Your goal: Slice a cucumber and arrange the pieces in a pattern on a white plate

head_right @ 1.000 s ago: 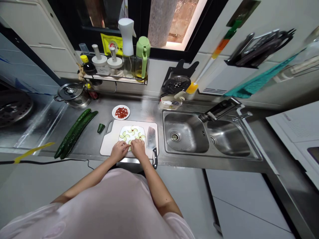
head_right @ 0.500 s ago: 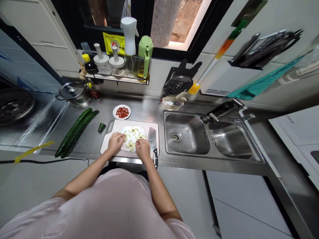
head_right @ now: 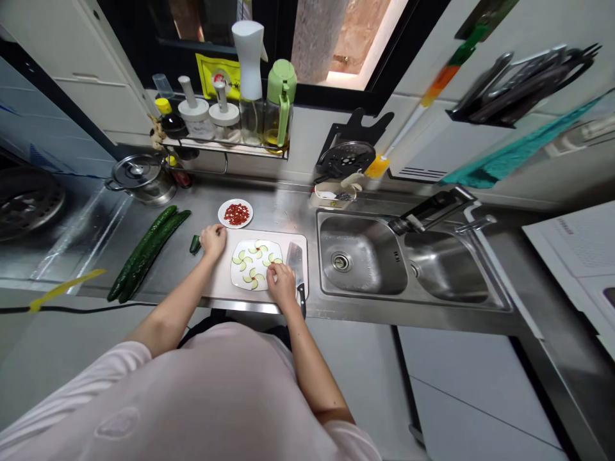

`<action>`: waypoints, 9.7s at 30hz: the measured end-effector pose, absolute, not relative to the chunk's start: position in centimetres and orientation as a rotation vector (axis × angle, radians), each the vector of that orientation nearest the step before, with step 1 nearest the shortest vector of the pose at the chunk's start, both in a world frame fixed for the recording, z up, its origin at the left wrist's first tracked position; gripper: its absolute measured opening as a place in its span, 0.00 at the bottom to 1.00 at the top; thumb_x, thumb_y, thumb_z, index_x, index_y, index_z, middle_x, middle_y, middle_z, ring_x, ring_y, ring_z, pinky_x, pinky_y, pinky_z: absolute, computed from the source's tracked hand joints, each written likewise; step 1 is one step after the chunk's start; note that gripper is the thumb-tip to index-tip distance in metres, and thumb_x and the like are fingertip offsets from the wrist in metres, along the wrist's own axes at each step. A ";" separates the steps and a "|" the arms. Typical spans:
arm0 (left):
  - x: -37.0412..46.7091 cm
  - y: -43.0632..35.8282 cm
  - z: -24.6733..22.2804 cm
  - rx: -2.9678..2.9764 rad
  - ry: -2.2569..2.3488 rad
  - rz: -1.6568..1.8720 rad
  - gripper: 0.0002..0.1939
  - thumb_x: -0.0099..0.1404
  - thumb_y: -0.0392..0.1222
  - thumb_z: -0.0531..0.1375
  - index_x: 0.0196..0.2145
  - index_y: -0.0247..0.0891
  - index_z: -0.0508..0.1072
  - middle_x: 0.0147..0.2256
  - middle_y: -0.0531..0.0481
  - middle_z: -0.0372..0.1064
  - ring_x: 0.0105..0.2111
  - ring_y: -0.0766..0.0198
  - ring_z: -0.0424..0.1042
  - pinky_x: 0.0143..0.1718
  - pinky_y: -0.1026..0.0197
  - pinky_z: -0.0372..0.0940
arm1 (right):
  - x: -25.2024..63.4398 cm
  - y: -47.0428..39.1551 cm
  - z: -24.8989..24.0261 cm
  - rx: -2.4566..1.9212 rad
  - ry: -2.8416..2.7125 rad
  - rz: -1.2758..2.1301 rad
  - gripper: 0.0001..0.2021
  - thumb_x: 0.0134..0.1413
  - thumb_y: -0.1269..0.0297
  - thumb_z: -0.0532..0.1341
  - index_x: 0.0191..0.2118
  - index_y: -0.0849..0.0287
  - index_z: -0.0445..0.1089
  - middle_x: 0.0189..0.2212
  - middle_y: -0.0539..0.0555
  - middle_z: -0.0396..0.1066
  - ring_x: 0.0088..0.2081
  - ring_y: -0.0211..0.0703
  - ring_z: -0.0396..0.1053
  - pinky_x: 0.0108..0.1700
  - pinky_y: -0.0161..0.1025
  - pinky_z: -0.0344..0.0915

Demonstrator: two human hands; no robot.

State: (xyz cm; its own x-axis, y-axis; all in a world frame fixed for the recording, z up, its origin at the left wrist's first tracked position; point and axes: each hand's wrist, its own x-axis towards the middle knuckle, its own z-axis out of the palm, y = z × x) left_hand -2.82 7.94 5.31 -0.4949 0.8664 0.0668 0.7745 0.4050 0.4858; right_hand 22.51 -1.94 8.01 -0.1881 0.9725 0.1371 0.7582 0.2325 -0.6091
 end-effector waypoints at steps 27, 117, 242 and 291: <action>-4.4 15.2 4.6 1.724 2.417 0.217 0.14 0.58 0.41 0.52 0.36 0.39 0.76 0.40 0.38 0.71 0.42 0.48 0.65 0.44 0.48 0.52 | 23.4 -3.3 8.8 -1.530 -1.942 0.567 0.07 0.58 0.64 0.53 0.36 0.56 0.69 0.29 0.52 0.68 0.35 0.44 0.63 0.41 0.40 0.56; 3.1 2.4 18.3 1.453 1.286 1.334 0.13 0.49 0.39 0.66 0.34 0.39 0.73 0.28 0.52 0.70 0.25 0.69 0.65 0.27 0.65 0.57 | 19.9 4.3 18.9 -1.022 -2.054 0.620 0.07 0.59 0.62 0.54 0.34 0.56 0.67 0.34 0.51 0.65 0.40 0.43 0.61 0.46 0.41 0.56; -0.1 0.9 3.6 1.713 2.044 0.743 0.24 0.52 0.41 0.62 0.48 0.44 0.67 0.46 0.44 0.58 0.48 0.52 0.61 0.52 0.52 0.58 | 14.0 3.3 4.7 -1.801 -2.355 0.739 0.09 0.60 0.62 0.50 0.41 0.57 0.63 0.31 0.52 0.72 0.35 0.43 0.67 0.47 0.41 0.45; -1.6 0.9 3.4 1.374 2.010 0.973 0.19 0.54 0.43 0.61 0.45 0.41 0.70 0.44 0.47 0.64 0.28 0.68 0.64 0.39 0.60 0.63 | 22.0 1.9 8.5 -1.744 -1.796 0.695 0.09 0.55 0.59 0.52 0.33 0.56 0.66 0.19 0.45 0.62 0.25 0.38 0.62 0.34 0.34 0.53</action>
State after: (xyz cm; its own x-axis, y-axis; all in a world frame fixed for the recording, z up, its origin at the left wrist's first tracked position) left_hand -1.59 0.88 3.38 -0.3547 0.9348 -0.0171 0.5662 0.2293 0.7917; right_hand 21.96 1.93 8.50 -0.0197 0.9995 0.0243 0.7232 0.0310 -0.6900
